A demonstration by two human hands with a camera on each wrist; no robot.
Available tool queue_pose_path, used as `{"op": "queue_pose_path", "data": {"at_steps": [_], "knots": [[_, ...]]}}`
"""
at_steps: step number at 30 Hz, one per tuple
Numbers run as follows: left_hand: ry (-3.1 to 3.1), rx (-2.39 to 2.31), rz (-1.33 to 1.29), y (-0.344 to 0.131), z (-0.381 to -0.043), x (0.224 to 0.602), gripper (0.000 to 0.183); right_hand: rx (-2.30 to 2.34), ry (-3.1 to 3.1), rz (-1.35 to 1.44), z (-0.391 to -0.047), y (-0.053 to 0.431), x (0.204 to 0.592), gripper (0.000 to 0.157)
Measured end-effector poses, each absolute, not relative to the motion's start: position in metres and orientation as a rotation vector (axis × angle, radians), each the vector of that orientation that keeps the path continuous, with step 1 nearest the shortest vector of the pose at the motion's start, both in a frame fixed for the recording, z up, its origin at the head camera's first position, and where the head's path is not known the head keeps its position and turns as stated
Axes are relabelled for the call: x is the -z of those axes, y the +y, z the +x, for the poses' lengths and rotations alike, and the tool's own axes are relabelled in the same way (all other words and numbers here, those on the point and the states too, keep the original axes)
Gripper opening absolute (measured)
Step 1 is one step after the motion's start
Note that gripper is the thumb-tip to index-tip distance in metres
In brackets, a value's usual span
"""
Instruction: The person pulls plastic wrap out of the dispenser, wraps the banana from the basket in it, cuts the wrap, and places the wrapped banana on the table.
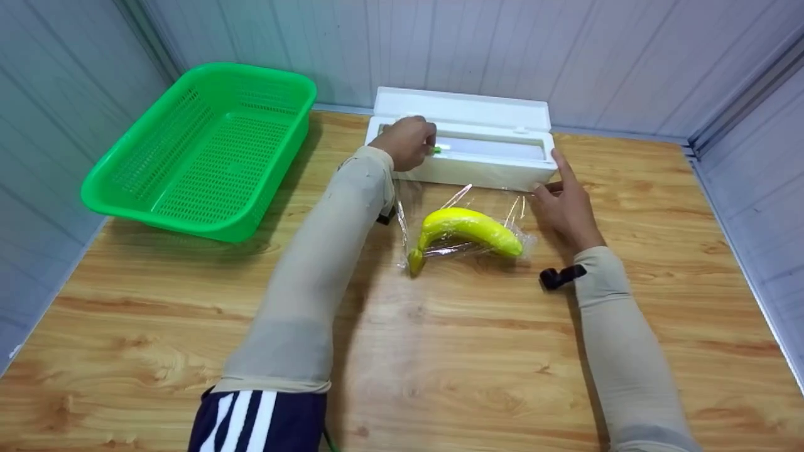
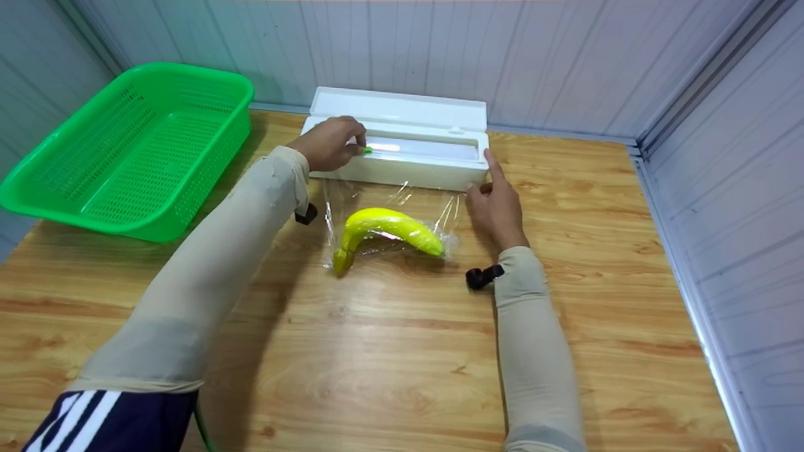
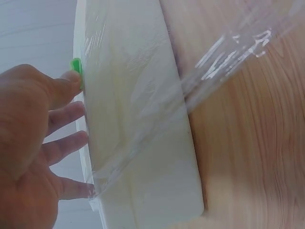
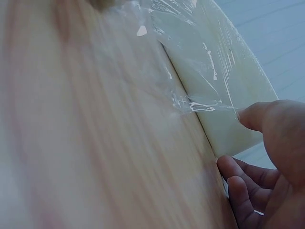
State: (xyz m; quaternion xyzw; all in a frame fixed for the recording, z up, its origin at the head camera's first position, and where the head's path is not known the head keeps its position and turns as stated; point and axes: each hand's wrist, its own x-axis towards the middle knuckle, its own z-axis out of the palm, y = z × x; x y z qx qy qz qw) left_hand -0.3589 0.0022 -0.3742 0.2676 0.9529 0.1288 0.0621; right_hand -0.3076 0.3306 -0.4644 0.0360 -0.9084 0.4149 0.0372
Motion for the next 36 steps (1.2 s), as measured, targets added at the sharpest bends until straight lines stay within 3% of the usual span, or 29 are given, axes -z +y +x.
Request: {"op": "queue_pose_path", "data": {"at_steps": [18, 29, 36], "knots": [[2.928, -0.382, 0.52, -0.011, -0.352, 0.375, 0.013, -1.312, -2.784, 0.086, -0.307, 0.329, 0.468, 0.07], [2.961, -0.507, 0.675, -0.026, -0.354, 0.375, 0.011, -1.323, -2.788, 0.075, -0.308, 0.328, 0.465, 0.07], [2.933, -0.507, 0.64, -0.033, -0.351, 0.375, 0.013, -1.339, -2.809, 0.053, -0.307, 0.325, 0.466, 0.07]]}}
